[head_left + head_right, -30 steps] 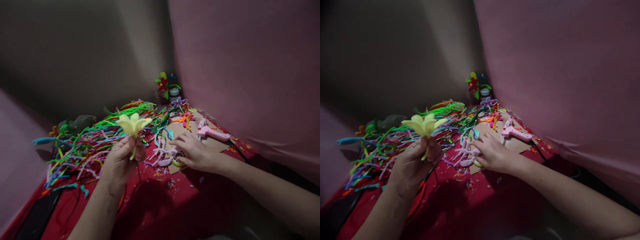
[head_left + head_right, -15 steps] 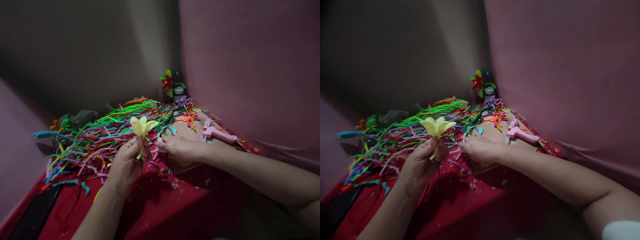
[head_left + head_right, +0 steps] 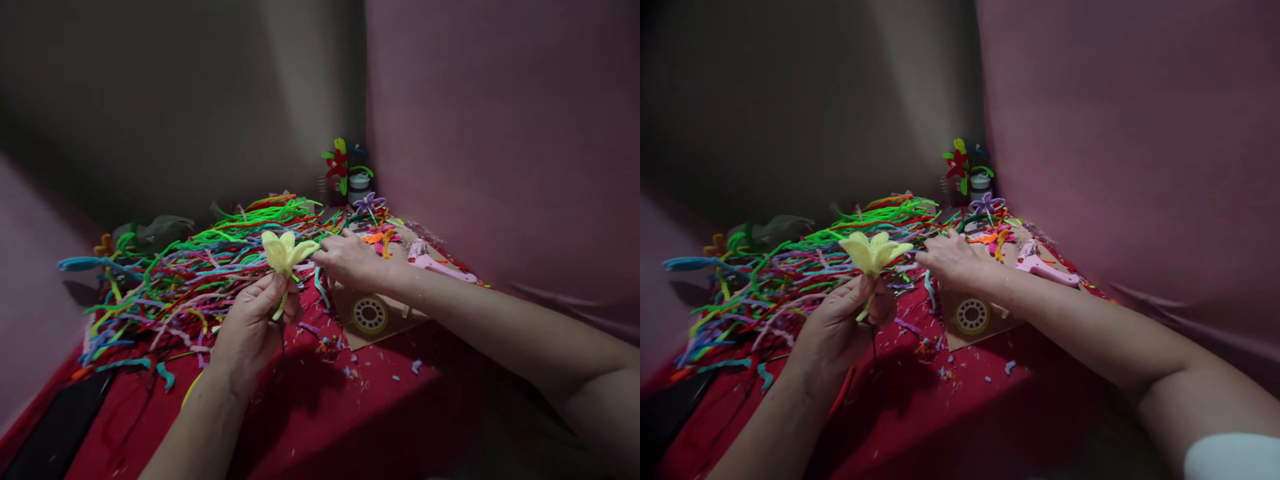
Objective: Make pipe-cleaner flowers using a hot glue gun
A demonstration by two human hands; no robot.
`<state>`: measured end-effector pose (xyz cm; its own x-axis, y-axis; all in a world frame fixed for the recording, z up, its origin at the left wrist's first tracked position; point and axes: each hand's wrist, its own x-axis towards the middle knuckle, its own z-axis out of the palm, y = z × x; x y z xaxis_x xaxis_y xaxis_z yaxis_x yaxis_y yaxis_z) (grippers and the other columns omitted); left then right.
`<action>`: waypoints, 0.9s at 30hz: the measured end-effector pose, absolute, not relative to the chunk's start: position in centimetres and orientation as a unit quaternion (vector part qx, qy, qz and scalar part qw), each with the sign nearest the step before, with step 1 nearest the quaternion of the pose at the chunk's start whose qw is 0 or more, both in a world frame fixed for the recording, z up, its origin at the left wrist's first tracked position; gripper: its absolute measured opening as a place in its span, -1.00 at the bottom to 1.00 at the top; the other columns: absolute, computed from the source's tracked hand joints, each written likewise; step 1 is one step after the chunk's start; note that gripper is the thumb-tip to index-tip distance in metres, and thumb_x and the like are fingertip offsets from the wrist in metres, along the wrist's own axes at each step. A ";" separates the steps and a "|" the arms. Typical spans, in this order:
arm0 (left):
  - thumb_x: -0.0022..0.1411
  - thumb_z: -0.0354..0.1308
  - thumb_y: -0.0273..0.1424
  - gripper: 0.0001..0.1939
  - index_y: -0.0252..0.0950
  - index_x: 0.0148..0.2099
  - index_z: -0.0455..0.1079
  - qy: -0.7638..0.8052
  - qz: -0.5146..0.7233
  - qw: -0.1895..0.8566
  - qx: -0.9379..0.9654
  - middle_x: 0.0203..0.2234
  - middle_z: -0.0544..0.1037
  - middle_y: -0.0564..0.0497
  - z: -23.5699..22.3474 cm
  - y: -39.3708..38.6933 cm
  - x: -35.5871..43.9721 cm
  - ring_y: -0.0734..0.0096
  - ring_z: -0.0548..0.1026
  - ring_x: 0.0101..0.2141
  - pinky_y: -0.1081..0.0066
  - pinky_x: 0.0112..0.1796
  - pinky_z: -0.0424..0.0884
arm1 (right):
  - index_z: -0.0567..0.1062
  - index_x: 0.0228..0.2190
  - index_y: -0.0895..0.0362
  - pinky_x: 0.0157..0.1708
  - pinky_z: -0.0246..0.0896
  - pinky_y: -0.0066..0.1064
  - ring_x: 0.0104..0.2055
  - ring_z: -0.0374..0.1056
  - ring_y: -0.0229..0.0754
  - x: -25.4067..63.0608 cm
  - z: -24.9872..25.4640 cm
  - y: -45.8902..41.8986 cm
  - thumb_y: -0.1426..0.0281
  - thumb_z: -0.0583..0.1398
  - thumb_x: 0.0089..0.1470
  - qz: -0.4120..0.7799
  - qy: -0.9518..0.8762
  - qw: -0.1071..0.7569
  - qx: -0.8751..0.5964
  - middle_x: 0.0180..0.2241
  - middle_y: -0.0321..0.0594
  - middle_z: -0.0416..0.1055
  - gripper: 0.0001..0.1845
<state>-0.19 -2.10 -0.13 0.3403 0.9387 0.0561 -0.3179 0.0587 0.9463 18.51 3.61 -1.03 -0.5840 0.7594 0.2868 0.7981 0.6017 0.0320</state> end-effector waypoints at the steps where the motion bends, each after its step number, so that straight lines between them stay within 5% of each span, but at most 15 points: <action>1: 0.15 0.14 -0.30 -0.77 -0.35 -0.46 0.36 0.315 0.480 0.655 0.492 -0.72 0.29 0.10 -0.1 -2.1 -0.2 0.58 0.21 -0.65 0.52 -0.57 0.14 | 0.43 -0.23 0.16 -0.24 0.01 -0.19 -0.20 0.21 0.00 18.8 -1.2 4.2 0.47 0.00 0.14 -0.093 -0.878 0.131 -0.450 -0.23 0.00 0.34 -0.76; 6: 0.14 0.14 -0.31 -0.78 -0.35 -0.45 0.38 0.314 0.489 0.653 0.485 -0.72 0.28 0.11 -0.2 -1.9 -0.3 0.59 0.22 -0.65 0.53 -0.58 0.16 | 0.32 -0.01 0.29 -0.20 0.07 -0.33 -0.13 0.20 -0.10 20.1 -1.0 4.3 0.59 0.07 0.01 -0.018 -0.889 0.175 -0.424 -0.14 0.02 0.32 -0.55; 10: 0.11 0.18 -0.30 -0.78 -0.36 -0.46 0.37 0.310 0.497 0.657 0.475 -0.71 0.28 0.11 -0.3 -1.9 -0.2 0.60 0.21 -0.65 0.54 -0.58 0.16 | 0.49 -0.26 0.22 -0.22 0.07 -0.35 -0.17 0.21 -0.14 21.4 -0.2 0.7 0.68 0.05 -0.05 -0.001 -0.880 0.201 -0.430 -0.25 -0.08 0.38 -0.66; 13: 0.10 0.19 -0.31 -0.78 -0.36 -0.47 0.37 0.309 0.495 0.659 0.475 -0.70 0.28 0.11 -0.3 -2.1 -0.1 0.60 0.21 -0.65 0.53 -0.59 0.16 | 0.48 -0.24 0.17 -0.26 0.09 -0.33 -0.22 0.23 -0.12 22.1 -0.7 -2.5 0.51 0.13 -0.01 0.041 -0.891 0.151 -0.426 -0.31 -0.10 0.40 -0.76; 15: 0.11 0.18 -0.30 -0.78 -0.37 -0.46 0.38 0.311 0.491 0.657 0.481 -0.71 0.28 0.10 -0.3 -2.1 0.0 0.59 0.21 -0.65 0.53 -0.58 0.17 | 0.42 -0.13 0.13 -0.27 0.11 -0.29 -0.25 0.24 -0.09 22.2 -1.5 -4.0 0.37 0.21 -0.04 0.041 -0.892 0.125 -0.433 -0.26 -0.07 0.37 -0.63; 19: 0.11 0.18 -0.30 -0.78 -0.36 -0.47 0.37 0.306 0.491 0.664 0.474 -0.71 0.30 0.10 -0.5 -2.0 0.2 0.59 0.23 -0.65 0.54 -0.58 0.19 | 0.37 -0.07 0.16 -0.24 0.15 -0.28 -0.23 0.26 -0.08 22.3 -2.2 -5.3 0.38 0.20 -0.05 0.073 -0.885 0.097 -0.449 -0.20 -0.03 0.34 -0.56; 27: 0.01 0.27 -0.31 -0.79 -0.36 -0.41 0.38 0.301 0.517 0.699 0.393 -0.52 0.48 0.04 -0.5 -2.4 0.9 0.61 0.35 -0.62 0.57 -0.60 0.29 | 0.18 0.08 0.21 -0.02 0.11 -0.14 -0.02 0.18 -0.01 21.6 0.2 -4.1 0.37 0.19 -0.10 0.116 -0.831 0.325 -0.436 -0.07 -0.03 0.29 -0.32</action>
<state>0.91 -2.41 -0.47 0.2855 0.9583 -0.0138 -0.4857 0.1571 0.8599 21.56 -4.08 0.24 -0.4088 0.7999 0.4393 0.6498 0.5932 -0.4754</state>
